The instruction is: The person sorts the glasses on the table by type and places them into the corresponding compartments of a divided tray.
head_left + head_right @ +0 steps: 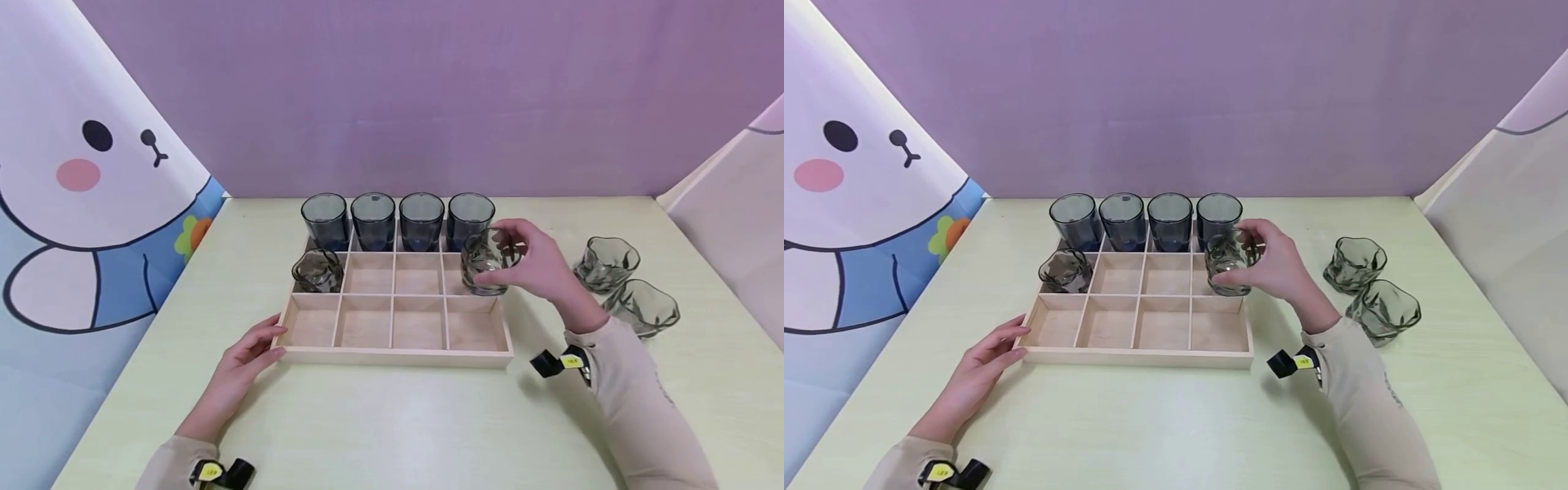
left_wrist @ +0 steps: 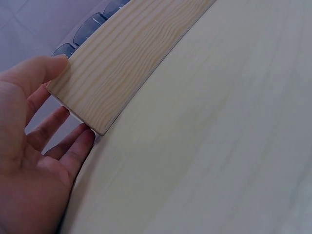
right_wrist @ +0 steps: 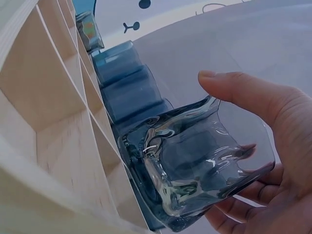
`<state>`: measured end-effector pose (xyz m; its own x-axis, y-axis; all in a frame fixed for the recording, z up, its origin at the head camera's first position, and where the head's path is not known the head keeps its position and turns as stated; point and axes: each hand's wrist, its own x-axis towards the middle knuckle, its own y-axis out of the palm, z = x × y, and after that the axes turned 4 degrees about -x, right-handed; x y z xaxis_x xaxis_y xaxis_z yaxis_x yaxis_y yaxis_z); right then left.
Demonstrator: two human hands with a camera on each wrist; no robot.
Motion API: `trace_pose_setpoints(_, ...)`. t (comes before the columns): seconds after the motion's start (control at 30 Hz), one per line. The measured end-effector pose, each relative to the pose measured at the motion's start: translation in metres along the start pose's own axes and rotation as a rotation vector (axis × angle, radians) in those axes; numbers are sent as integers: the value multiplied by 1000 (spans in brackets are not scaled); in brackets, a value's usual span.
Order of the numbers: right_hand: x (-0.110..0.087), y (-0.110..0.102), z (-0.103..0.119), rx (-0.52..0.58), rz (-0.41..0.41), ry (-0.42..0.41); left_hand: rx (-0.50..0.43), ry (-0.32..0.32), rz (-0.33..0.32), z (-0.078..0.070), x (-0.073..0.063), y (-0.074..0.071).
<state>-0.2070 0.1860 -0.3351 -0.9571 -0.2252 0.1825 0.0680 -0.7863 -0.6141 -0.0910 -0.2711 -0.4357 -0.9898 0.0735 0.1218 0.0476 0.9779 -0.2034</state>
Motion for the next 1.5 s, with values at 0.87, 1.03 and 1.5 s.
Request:
trace_pose_setpoints(0.87, 24, 40, 23, 45, 65, -31, 14, -11, -6, 0, 1, 1)
trace_pose_setpoints(1.03, 26, 48, 29, 57, 78, -57, 13, -17, -7, 0, 1, 0)
trace_pose_setpoints(1.5, 35, 70, 44, 30, 78, -111, 29, -25, 2, -2, 1, 1)
